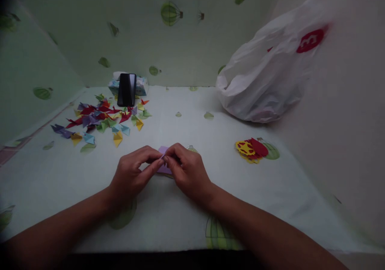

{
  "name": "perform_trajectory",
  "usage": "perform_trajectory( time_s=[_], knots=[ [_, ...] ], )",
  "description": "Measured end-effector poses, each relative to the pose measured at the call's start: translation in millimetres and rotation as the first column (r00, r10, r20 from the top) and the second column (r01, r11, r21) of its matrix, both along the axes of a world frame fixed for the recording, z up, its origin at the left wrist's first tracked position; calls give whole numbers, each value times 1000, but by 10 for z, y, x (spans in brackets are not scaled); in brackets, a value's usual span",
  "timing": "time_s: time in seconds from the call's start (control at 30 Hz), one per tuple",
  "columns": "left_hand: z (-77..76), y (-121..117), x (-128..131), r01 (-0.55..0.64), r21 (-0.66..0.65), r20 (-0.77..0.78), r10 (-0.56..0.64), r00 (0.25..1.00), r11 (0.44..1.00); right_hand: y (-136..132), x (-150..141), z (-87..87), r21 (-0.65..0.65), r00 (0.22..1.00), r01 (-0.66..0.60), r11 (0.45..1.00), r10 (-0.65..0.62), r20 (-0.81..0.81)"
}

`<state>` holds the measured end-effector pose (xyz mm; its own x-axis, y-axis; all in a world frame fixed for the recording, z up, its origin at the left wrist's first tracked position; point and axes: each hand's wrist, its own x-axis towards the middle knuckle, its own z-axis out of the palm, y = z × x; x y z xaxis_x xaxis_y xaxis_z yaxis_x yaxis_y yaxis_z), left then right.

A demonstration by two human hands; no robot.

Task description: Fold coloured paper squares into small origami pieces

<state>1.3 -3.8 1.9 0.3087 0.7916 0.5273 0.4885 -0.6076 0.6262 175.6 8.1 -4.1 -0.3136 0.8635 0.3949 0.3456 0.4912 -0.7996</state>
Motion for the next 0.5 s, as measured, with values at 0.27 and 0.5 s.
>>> perform_trajectory(
  time_s=[0.27, 0.5],
  knots=[
    [57, 47, -47, 8, -73, 14, -7, 1000, 997, 60, 36, 55, 94, 997, -73, 993, 73, 0],
    [20, 50, -29, 78, -372, 350, 61, 935, 925, 91, 47, 42, -356, 946, -108, 928, -14, -323]
  ],
)
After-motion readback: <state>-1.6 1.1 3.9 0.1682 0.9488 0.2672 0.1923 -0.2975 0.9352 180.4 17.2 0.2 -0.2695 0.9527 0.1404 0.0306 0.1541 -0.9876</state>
